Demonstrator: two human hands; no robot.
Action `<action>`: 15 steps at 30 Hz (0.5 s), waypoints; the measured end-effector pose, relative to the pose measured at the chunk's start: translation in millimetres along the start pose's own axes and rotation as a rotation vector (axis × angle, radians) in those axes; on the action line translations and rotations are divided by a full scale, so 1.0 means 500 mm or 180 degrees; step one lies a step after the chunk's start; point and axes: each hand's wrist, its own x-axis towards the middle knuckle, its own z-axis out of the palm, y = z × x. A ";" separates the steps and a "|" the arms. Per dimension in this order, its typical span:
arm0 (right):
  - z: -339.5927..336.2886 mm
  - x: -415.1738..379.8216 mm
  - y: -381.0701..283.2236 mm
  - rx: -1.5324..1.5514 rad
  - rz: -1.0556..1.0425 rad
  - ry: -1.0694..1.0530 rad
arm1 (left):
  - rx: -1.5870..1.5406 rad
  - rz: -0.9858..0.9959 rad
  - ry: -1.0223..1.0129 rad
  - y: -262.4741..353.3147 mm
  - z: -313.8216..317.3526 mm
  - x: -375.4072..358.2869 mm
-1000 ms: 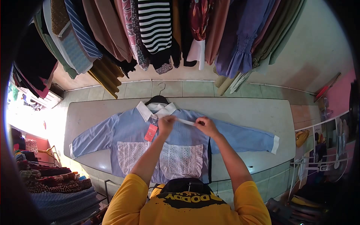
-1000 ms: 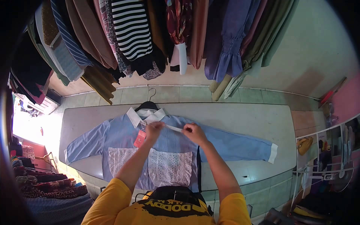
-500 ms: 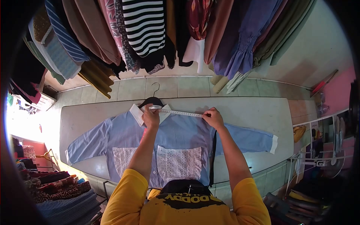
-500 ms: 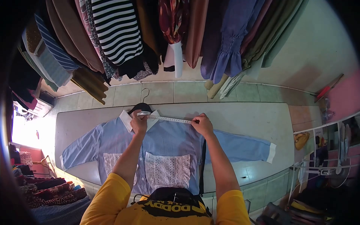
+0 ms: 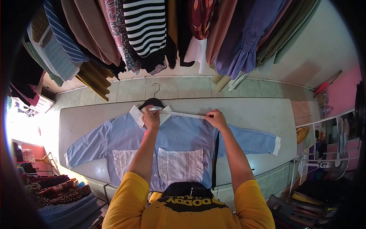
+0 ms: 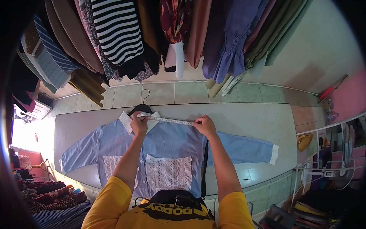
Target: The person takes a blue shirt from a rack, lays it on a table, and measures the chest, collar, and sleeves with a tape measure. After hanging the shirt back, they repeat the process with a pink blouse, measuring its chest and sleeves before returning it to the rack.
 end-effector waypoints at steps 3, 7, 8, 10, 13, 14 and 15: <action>0.002 -0.001 0.002 0.0020 -0.0016 0.0019 | 0.0017 0.0001 0.0003 -0.001 0.001 0.000; 0.002 -0.002 0.003 0.0052 -0.0007 0.0014 | -0.0082 -0.0048 -0.0009 0.004 -0.001 0.001; -0.004 -0.007 -0.008 0.0052 -0.0015 0.0021 | -0.0106 0.0004 0.0070 0.012 -0.004 0.000; -0.016 -0.024 -0.026 0.0012 -0.0240 0.0291 | -0.0131 0.0072 0.0153 0.029 -0.006 -0.001; -0.028 -0.061 -0.049 0.0406 -0.0469 0.0404 | -0.0678 0.1066 -0.0410 0.085 -0.013 -0.027; -0.032 -0.079 -0.049 0.0414 -0.0464 0.0418 | -0.0636 0.1484 -0.0680 0.107 -0.010 -0.043; -0.040 -0.100 -0.041 0.0520 -0.0451 0.0281 | -0.1059 0.1259 -0.1271 0.122 0.006 -0.060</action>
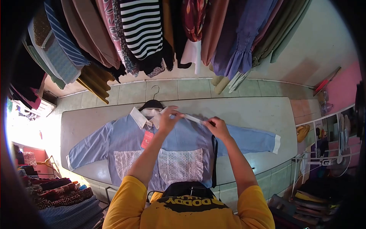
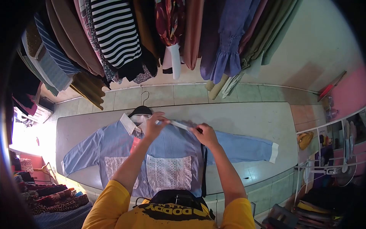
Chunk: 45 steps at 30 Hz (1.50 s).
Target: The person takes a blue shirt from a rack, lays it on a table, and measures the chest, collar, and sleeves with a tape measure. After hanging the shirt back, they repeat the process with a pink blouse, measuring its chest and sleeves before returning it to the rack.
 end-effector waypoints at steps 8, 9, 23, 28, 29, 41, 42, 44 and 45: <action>-0.269 -0.244 0.085 0.0828 0.1561 0.0644 | 0.2202 0.2166 -0.1336 0.032 0.126 -0.062; -0.307 -0.276 0.074 0.0675 0.1797 0.0963 | 0.2401 0.1832 -0.1475 0.019 0.140 -0.057; -0.046 -0.351 0.003 0.2815 0.1177 0.0492 | 0.0049 -0.0058 -0.2478 0.163 0.183 -0.103; 0.051 -0.315 0.018 0.1784 0.0627 0.0721 | -0.1104 -0.1354 -0.2872 0.152 0.170 -0.170; 0.051 -0.307 0.007 0.1723 0.0575 0.0713 | -0.1156 -0.1835 -0.2742 0.150 0.166 -0.173; 0.056 -0.318 -0.018 0.0567 0.0378 0.0719 | 0.1313 -0.0138 -0.0320 0.050 0.164 0.011; 0.055 -0.325 -0.016 0.0553 0.0422 0.0667 | 0.1544 -0.0304 -0.0111 0.051 0.168 0.021; 0.057 -0.337 -0.017 0.0536 0.0488 0.0603 | 0.1628 -0.0401 -0.0109 0.045 0.179 0.034; 0.057 -0.341 -0.019 0.0568 0.0519 0.0721 | 0.1717 -0.0481 -0.0092 0.040 0.185 0.037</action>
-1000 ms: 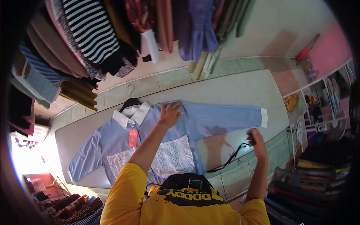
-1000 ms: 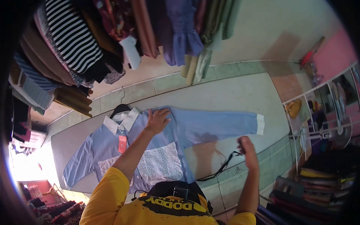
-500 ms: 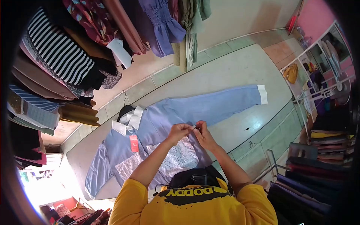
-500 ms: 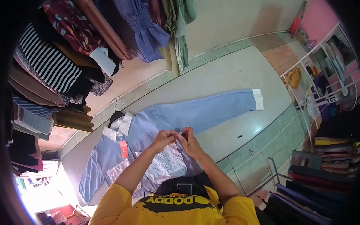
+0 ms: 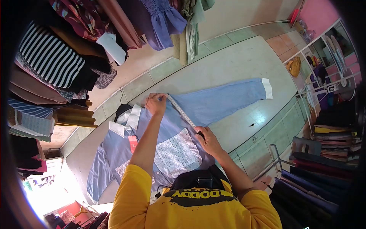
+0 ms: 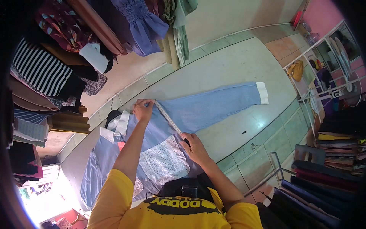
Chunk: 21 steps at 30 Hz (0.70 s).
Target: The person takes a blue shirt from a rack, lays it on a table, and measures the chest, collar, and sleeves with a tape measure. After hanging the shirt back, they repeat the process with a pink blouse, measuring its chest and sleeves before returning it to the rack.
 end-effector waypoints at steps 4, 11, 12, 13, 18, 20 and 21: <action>-0.015 -0.023 0.000 -0.0155 0.0153 0.0163 | 0.0010 -0.0002 -0.0088 -0.009 0.021 0.006; -0.021 -0.055 -0.013 -0.0319 0.0294 0.0346 | -0.0042 -0.0002 0.0052 -0.019 0.033 0.003; -0.019 -0.060 -0.010 -0.0315 0.0283 0.0318 | -0.0024 -0.0019 0.0048 -0.018 0.032 0.002; -0.019 -0.062 -0.007 -0.0311 0.0271 0.0291 | -0.0027 -0.0026 0.0048 -0.017 0.031 0.001; -0.019 -0.061 -0.016 -0.0376 0.0310 0.0252 | 0.0019 -0.0029 0.0013 -0.016 0.029 0.002; -0.019 -0.061 -0.015 -0.0388 0.0280 0.0255 | 0.0007 -0.0038 0.0002 -0.016 0.029 0.002; -0.020 -0.060 -0.016 -0.0388 0.0290 0.0234 | -0.0001 -0.0044 -0.0010 -0.016 0.029 0.002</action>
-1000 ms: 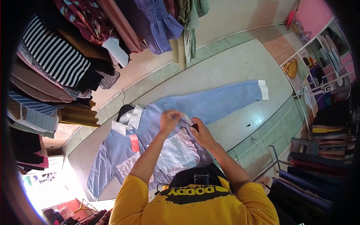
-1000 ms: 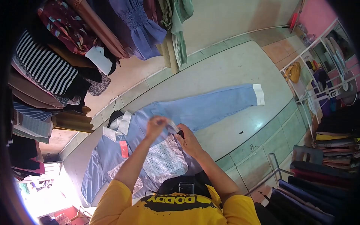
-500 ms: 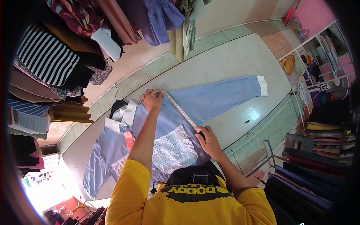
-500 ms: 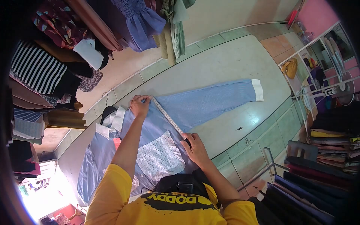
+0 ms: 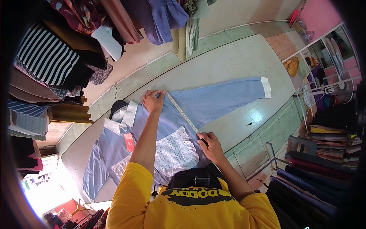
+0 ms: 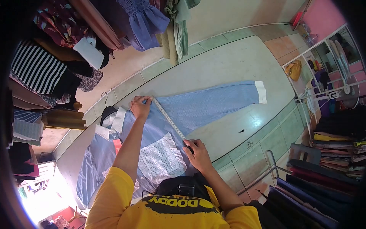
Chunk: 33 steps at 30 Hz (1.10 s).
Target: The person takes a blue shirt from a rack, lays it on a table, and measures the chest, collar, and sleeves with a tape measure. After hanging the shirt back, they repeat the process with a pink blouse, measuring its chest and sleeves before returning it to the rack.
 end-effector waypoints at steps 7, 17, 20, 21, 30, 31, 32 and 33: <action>0.002 0.002 0.003 -0.0091 -0.0036 -0.0020 | -0.0002 0.0015 0.0017 0.000 0.000 0.000; 0.017 0.000 0.025 -0.0459 -0.0255 0.0240 | -0.0492 0.1255 0.0444 -0.041 -0.081 -0.100; 0.018 0.000 0.033 -0.0456 -0.0149 0.0094 | -0.0713 0.1190 0.0375 -0.093 -0.120 -0.220; 0.021 0.000 0.036 -0.0413 -0.0210 0.0163 | -0.0726 0.1120 0.0341 -0.109 -0.131 -0.264; 0.004 -0.041 -0.029 0.0425 -0.0625 -0.0517 | -0.2020 0.0320 -0.1015 -0.101 -0.197 -0.433; 0.008 -0.049 -0.040 0.0483 -0.0775 -0.0790 | -0.1975 0.0181 -0.1400 -0.097 -0.193 -0.442; 0.014 -0.052 -0.050 0.0534 -0.0926 -0.1060 | -0.2211 0.0128 -0.1578 -0.107 -0.168 -0.453; 0.022 -0.056 -0.057 0.0521 -0.0983 -0.1028 | -0.2473 -0.0123 -0.1837 -0.089 -0.175 -0.456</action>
